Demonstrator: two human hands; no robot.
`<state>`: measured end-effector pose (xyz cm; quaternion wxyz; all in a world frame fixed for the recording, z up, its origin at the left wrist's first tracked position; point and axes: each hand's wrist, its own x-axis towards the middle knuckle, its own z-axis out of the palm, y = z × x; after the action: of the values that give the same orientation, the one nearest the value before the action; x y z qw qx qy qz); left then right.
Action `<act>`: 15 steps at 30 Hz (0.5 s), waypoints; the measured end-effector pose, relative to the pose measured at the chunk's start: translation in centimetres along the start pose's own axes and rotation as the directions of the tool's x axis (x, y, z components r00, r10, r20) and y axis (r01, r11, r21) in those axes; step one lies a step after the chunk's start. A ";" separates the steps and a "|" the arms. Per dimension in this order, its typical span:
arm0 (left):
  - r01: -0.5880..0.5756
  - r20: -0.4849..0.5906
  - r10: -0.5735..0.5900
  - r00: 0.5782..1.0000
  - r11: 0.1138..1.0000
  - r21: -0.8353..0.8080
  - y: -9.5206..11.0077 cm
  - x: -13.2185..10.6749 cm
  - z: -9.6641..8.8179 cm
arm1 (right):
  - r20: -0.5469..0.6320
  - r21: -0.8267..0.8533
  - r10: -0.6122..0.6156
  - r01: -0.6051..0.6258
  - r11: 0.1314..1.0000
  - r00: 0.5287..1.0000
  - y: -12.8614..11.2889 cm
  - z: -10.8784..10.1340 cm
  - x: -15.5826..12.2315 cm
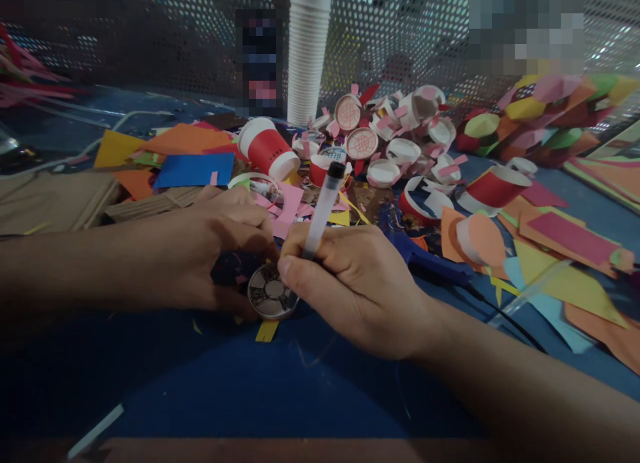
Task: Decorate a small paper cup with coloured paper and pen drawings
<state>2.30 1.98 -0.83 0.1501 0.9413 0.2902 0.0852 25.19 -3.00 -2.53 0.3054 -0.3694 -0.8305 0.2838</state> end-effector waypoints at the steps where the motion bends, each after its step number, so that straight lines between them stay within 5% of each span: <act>1: 0.008 0.019 -0.008 1.000 1.000 0.007 0.0 0.0 0.0 | -0.005 -0.019 -0.009 0.009 1.000 1.000 0.0 0.0 0.1; 15: -0.022 0.067 0.023 0.997 1.000 -0.015 0.2 0.1 -0.3 | -0.021 -0.085 -0.057 0.055 0.995 0.998 -0.2 -0.1 0.3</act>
<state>2.41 1.93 -0.47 0.1655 0.9458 0.2736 0.0571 25.00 -2.87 -2.19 0.3070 -0.3617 -0.8483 0.2353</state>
